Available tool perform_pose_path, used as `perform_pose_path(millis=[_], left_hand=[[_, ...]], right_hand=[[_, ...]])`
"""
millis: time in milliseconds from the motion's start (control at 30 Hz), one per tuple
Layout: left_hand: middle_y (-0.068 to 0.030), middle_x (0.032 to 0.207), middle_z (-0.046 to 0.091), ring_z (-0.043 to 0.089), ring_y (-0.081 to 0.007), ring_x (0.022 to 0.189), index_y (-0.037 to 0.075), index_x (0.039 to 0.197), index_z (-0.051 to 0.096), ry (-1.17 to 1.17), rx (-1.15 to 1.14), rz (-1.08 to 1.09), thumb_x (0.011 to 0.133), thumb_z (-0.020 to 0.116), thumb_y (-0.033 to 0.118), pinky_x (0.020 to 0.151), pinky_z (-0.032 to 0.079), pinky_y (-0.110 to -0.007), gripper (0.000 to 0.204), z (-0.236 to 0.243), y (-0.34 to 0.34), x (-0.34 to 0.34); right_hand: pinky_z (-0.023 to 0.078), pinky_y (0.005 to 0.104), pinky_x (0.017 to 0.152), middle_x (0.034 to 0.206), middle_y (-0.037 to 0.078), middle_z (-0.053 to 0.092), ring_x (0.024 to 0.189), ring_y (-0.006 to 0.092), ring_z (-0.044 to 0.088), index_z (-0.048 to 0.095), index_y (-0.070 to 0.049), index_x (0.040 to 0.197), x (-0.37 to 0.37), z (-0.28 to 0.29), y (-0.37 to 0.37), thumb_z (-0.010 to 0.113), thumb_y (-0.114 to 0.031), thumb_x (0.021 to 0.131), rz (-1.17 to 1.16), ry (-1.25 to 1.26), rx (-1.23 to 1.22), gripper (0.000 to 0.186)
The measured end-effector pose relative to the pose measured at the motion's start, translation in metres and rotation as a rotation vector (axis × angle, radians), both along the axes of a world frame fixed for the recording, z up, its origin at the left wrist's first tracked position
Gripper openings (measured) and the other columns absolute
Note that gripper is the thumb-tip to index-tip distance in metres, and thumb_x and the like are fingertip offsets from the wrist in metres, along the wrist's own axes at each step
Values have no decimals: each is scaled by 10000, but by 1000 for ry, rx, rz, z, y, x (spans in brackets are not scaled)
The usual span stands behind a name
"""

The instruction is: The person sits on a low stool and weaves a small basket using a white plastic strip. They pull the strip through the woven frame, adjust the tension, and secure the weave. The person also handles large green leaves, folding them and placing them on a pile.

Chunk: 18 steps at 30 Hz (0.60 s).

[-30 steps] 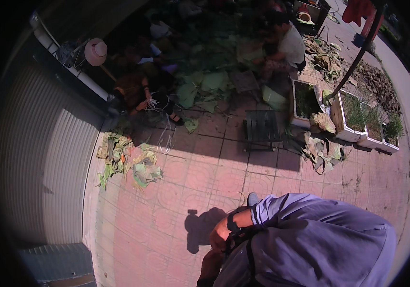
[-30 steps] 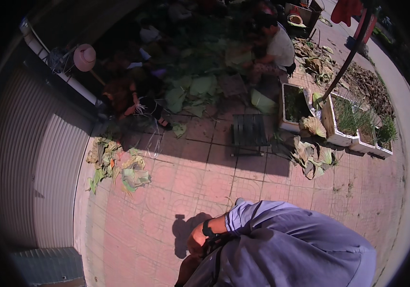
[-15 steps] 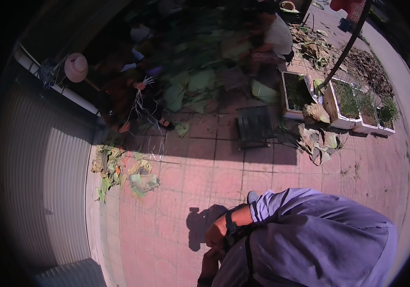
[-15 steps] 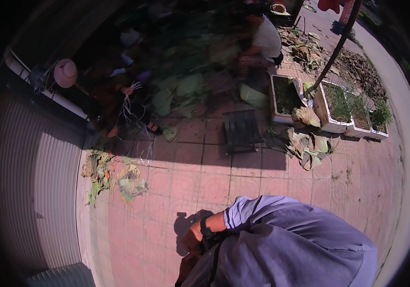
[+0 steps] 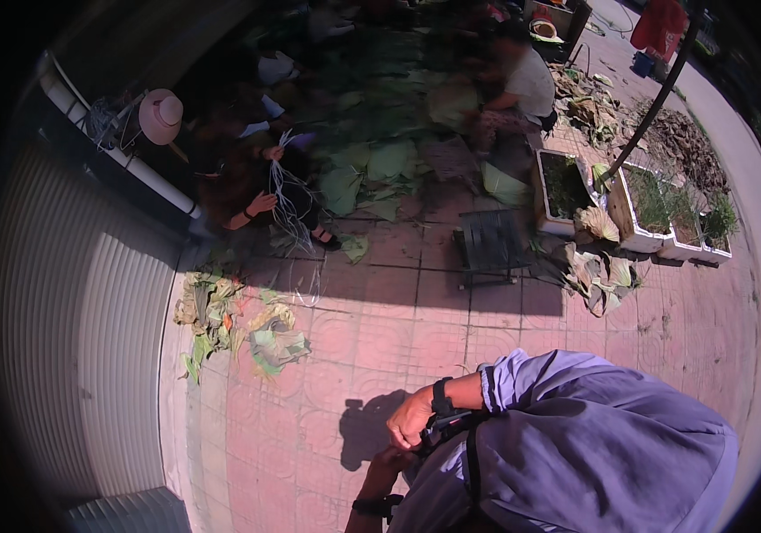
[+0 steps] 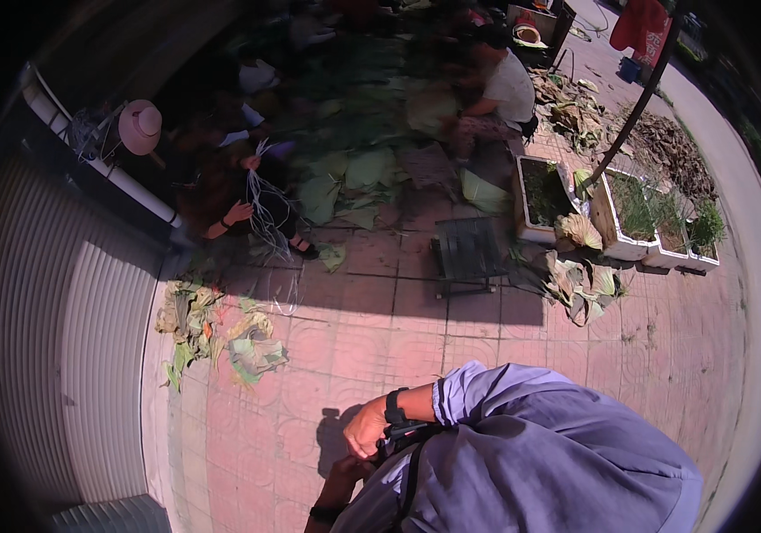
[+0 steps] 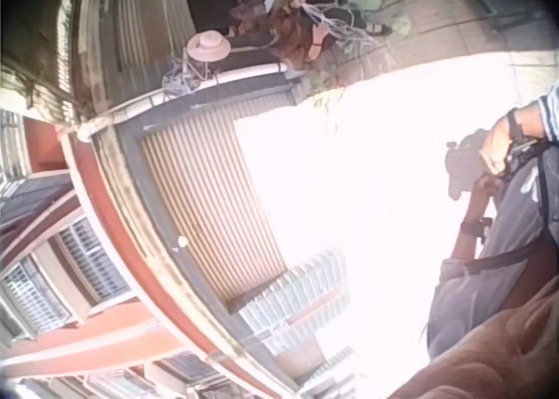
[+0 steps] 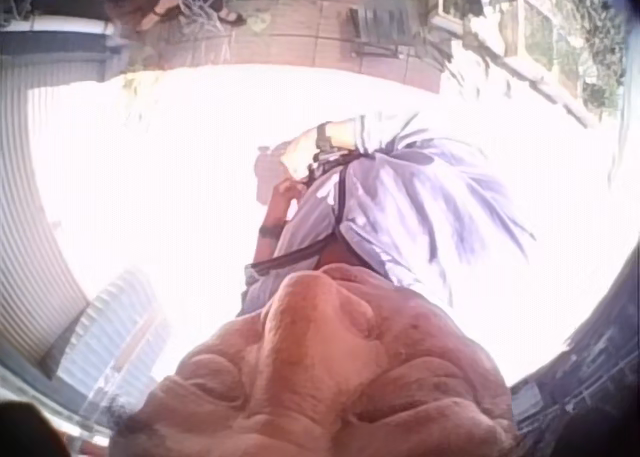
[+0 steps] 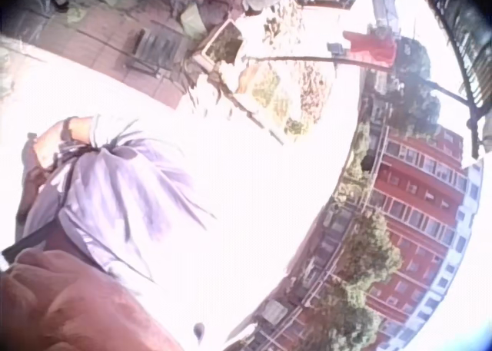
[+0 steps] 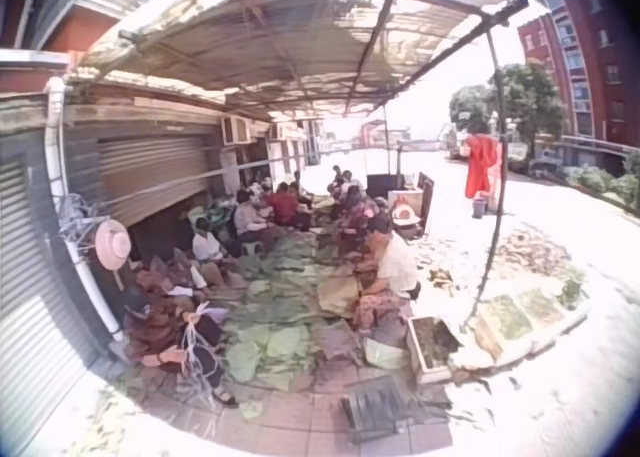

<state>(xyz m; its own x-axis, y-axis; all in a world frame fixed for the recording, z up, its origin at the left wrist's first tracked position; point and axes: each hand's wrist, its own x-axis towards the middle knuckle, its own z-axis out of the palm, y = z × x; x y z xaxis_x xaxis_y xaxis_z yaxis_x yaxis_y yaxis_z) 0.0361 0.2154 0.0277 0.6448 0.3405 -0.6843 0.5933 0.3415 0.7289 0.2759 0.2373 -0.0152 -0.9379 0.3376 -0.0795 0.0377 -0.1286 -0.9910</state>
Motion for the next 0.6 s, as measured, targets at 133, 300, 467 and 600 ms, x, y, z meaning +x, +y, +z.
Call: perform_pose_path(millis=[133,300,467,600], left_hand=[[-30,1070,710,625,-122,1010,-8,1108,713,-118,27,16,953,669,133,901,494,-312,214,21,19,-8],[-22,1041,706,616,-108,967,25,1080,738,-77,-28,39,954,707,161,851,494,-298,188,-2,36,-43],[7,969,678,593,-88,914,36,1073,737,-66,-131,155,949,714,218,801,477,-273,221,-20,58,-47],[35,891,654,563,-63,837,38,1075,733,-58,-143,26,961,691,249,757,464,-254,243,-108,104,-66]], right_hand=[[384,336,516,642,-19,553,586,138,504,701,-44,774,-6,32,10,677,-107,657,-6,-1,-90,135],[388,338,543,662,-22,550,604,134,504,670,-52,764,-11,48,26,662,-77,680,16,11,-163,88],[456,333,604,723,-8,605,666,132,564,686,-53,872,9,53,41,706,-157,824,-176,-196,-241,116],[445,327,625,702,-4,591,665,126,549,689,-38,873,79,22,45,740,-187,868,-489,-394,-168,158]])
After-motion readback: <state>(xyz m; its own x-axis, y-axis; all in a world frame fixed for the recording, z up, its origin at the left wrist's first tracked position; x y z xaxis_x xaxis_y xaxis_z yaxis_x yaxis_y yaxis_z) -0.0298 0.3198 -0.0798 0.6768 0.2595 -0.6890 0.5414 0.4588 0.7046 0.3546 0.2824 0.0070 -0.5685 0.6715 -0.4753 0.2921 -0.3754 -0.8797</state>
